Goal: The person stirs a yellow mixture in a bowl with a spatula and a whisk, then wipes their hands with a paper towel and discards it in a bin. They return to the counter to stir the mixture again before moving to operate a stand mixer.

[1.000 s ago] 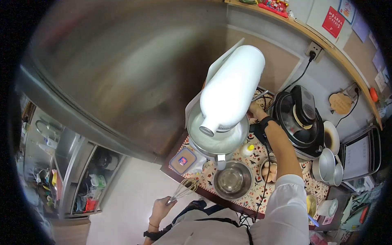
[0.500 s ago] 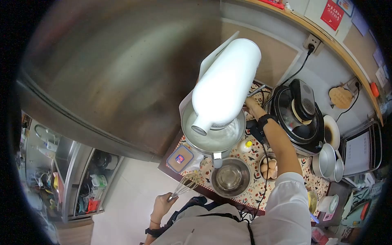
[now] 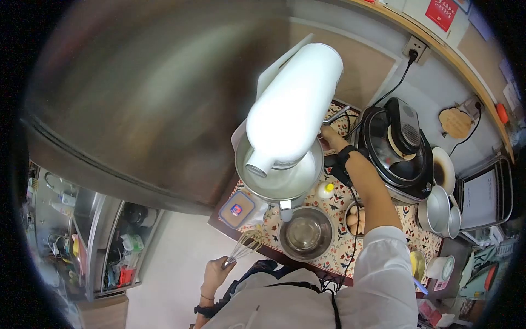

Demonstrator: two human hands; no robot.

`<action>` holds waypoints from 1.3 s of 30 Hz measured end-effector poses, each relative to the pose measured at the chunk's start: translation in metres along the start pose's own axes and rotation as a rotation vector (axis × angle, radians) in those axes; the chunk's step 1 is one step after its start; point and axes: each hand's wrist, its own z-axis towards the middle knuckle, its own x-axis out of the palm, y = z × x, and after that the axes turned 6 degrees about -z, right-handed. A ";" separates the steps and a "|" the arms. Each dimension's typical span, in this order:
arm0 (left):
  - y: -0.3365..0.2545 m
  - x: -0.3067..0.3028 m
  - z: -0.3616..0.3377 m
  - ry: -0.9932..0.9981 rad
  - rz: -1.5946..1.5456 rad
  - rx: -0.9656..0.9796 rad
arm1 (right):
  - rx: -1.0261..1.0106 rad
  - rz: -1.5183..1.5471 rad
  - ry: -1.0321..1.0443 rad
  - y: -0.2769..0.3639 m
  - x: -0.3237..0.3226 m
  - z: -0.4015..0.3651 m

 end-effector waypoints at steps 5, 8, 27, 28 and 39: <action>-0.007 -0.001 0.004 0.031 0.032 -0.026 | -0.028 0.041 0.023 0.007 0.002 -0.012; -0.006 0.000 0.003 0.030 0.035 -0.040 | 0.037 -0.033 0.008 0.011 0.003 -0.009; -0.007 0.001 -0.007 -0.019 -0.022 -0.030 | -0.039 -0.007 0.063 -0.001 0.002 0.006; -0.008 0.001 -0.007 -0.019 -0.027 -0.028 | -0.058 0.017 0.070 -0.008 0.003 0.017; -0.008 0.004 -0.005 0.013 0.009 -0.033 | -0.009 -0.010 0.064 -0.005 0.002 0.020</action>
